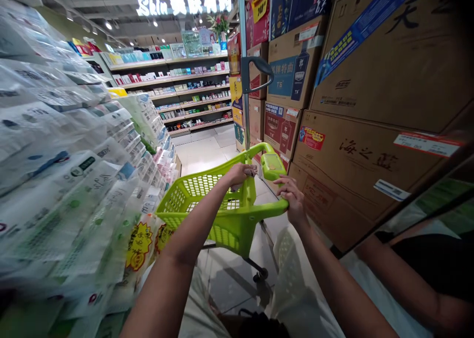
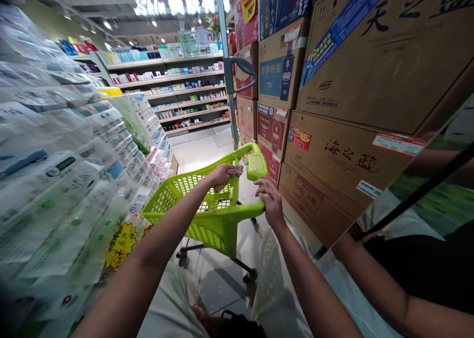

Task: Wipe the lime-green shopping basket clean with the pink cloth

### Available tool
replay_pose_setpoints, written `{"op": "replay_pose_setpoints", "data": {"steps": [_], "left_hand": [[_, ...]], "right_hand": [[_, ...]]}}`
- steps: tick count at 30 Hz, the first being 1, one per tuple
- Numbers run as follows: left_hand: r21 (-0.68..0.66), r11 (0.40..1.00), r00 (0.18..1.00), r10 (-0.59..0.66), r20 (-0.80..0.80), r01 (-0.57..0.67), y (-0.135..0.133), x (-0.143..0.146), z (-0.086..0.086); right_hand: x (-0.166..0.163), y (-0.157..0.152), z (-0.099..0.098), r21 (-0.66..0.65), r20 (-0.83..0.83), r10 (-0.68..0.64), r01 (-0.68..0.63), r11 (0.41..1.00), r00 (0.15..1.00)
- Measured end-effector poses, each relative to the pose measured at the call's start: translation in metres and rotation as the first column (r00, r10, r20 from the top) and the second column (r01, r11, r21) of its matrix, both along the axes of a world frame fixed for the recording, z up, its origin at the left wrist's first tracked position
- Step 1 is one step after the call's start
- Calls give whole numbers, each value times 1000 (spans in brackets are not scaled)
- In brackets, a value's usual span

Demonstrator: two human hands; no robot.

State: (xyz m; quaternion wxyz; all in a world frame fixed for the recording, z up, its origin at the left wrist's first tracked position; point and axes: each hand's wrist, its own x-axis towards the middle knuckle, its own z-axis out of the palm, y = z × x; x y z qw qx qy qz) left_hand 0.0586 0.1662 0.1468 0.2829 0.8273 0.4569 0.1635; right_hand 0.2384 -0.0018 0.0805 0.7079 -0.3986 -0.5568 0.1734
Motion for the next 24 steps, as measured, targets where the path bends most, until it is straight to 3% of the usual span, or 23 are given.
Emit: {"op": "replay_pose_setpoints", "data": {"steps": [3, 6, 10, 13, 16, 20, 22, 24], "left_hand": [[-72, 992, 991, -108, -83, 102, -44, -20, 18], [-67, 972, 974, -225, -20, 224, -89, -38, 31], [-17, 974, 974, -226, 31, 226, -145, -51, 29], [189, 974, 986, -141, 93, 122, -173, -54, 8], [322, 943, 983, 22, 181, -80, -179, -68, -27], [374, 820, 898, 359, 254, -434, -168, -106, -73], [381, 789, 872, 388, 298, -482, -164, -118, -88], [403, 790, 876, 336, 347, -463, -164, -115, -97]], "right_hand": [[-1, 0, 1, -1, -19, -7, 7, 1000, 1000], [-2, 1, 2, 3, -22, -18, 18, 1000, 1000], [-1, 5, -2, 23, -14, -37, 37, 999, 999], [0, 7, -6, 32, 10, -54, 54, 998, 998], [5, 10, -6, 39, 48, -49, 47, 998, 998], [16, 13, -1, 17, 121, -55, 53, 998, 991], [19, 14, 3, -6, 203, -105, 109, 994, 973], [18, 14, 8, -12, 292, -192, 204, 979, 937]]}}
